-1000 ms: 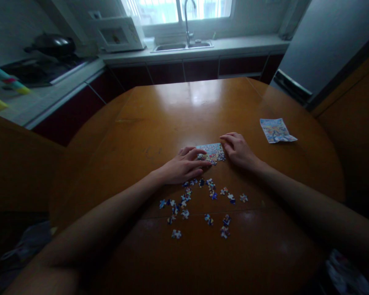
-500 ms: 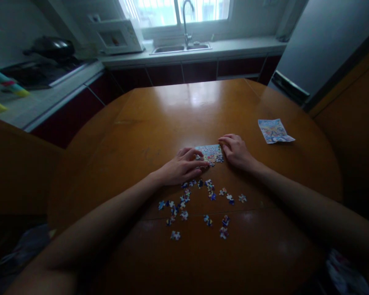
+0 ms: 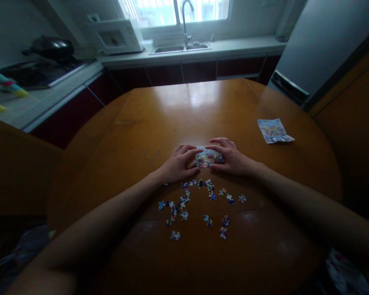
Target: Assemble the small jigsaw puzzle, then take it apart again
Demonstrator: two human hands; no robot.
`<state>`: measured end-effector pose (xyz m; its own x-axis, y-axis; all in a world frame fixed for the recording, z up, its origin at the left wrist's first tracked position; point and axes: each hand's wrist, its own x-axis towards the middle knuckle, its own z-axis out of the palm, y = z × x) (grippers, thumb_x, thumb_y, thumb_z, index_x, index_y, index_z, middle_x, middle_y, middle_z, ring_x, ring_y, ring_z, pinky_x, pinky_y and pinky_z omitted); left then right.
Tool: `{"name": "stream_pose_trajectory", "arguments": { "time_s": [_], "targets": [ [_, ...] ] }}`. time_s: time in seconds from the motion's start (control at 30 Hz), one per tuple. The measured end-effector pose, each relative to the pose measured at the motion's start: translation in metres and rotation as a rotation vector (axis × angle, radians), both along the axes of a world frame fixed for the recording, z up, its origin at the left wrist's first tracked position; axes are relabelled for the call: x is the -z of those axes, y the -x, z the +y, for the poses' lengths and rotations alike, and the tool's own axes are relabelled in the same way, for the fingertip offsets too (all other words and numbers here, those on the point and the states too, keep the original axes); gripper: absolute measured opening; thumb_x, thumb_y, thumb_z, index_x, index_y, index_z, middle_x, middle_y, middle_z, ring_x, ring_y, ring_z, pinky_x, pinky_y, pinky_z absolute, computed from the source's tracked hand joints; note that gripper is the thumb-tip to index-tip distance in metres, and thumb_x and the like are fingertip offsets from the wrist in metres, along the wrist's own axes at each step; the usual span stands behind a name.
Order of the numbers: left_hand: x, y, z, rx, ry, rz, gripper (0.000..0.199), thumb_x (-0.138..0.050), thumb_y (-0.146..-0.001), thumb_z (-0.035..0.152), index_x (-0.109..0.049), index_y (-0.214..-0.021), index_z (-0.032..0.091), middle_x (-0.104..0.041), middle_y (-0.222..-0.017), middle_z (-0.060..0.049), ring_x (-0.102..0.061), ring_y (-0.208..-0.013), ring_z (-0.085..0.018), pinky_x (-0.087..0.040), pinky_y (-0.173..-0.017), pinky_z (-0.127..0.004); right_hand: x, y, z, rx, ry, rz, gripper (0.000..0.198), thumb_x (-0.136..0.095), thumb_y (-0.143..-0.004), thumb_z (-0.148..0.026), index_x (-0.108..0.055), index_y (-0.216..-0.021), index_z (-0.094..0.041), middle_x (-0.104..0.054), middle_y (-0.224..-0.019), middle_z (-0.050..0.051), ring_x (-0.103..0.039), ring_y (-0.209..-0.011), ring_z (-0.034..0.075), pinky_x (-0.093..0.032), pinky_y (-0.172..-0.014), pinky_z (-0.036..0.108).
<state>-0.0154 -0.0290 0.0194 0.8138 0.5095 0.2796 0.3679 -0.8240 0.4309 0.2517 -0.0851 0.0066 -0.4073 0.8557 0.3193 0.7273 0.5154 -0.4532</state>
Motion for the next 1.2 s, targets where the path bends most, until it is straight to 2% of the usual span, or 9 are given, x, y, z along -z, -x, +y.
{"name": "stream_pose_trajectory", "arguments": {
  "time_s": [0.1,0.2,0.47,0.8,0.97,1.2],
  "targets": [
    [0.002,0.000,0.001,-0.005,0.001,-0.008,0.060,-0.070,-0.086,0.037,-0.050,-0.142,0.031,-0.056,-0.129,-0.008,-0.046,-0.124,-0.029,-0.042,-0.109,-0.051,-0.002,0.001,-0.002,-0.061,0.008,-0.037,0.070,-0.077,-0.080,-0.049,-0.052,-0.145,-0.037,-0.045,-0.150,0.010,-0.038,-0.139,0.038,-0.034,-0.115,0.061],
    [0.004,0.000,0.002,-0.012,-0.005,-0.018,0.058,-0.070,-0.087,0.036,-0.051,-0.141,0.030,-0.056,-0.128,-0.008,-0.047,-0.123,-0.028,-0.043,-0.109,-0.050,-0.001,0.001,-0.002,-0.033,0.009,-0.043,0.066,-0.074,-0.083,-0.048,-0.053,-0.144,-0.033,-0.046,-0.148,0.012,-0.039,-0.139,0.037,-0.035,-0.115,0.059],
    [0.003,-0.001,0.001,-0.013,-0.018,-0.015,0.053,-0.069,-0.089,0.037,-0.053,-0.139,0.027,-0.057,-0.126,-0.009,-0.048,-0.121,-0.027,-0.044,-0.108,-0.049,0.005,0.001,0.002,0.017,0.013,-0.037,0.058,-0.071,-0.085,-0.046,-0.057,-0.139,-0.033,-0.049,-0.145,0.011,-0.042,-0.136,0.037,-0.036,-0.113,0.061],
    [0.003,-0.001,0.001,-0.045,0.004,-0.008,0.052,-0.068,-0.088,0.037,-0.055,-0.138,0.028,-0.057,-0.126,-0.009,-0.048,-0.123,-0.029,-0.043,-0.110,-0.052,0.005,0.001,0.001,0.010,0.005,-0.011,0.054,-0.071,-0.085,-0.043,-0.059,-0.137,-0.033,-0.052,-0.142,0.011,-0.045,-0.133,0.036,-0.037,-0.111,0.061],
    [0.004,-0.002,0.001,-0.041,0.001,-0.020,0.053,-0.068,-0.088,0.037,-0.054,-0.138,0.027,-0.057,-0.126,-0.009,-0.048,-0.122,-0.028,-0.043,-0.110,-0.049,0.006,0.000,0.001,0.008,0.008,0.006,0.053,-0.072,-0.085,-0.045,-0.060,-0.135,-0.032,-0.053,-0.141,0.011,-0.046,-0.132,0.035,-0.038,-0.111,0.059],
    [0.003,-0.001,0.001,-0.021,-0.006,-0.009,0.048,-0.063,-0.093,0.039,-0.054,-0.138,0.026,-0.057,-0.127,-0.009,-0.048,-0.122,-0.027,-0.043,-0.110,-0.048,0.009,-0.001,0.010,0.102,0.007,0.216,0.029,-0.057,-0.093,-0.029,-0.069,-0.118,-0.022,-0.062,-0.123,0.012,-0.055,-0.121,0.029,-0.043,-0.109,0.051]
  ]
}}
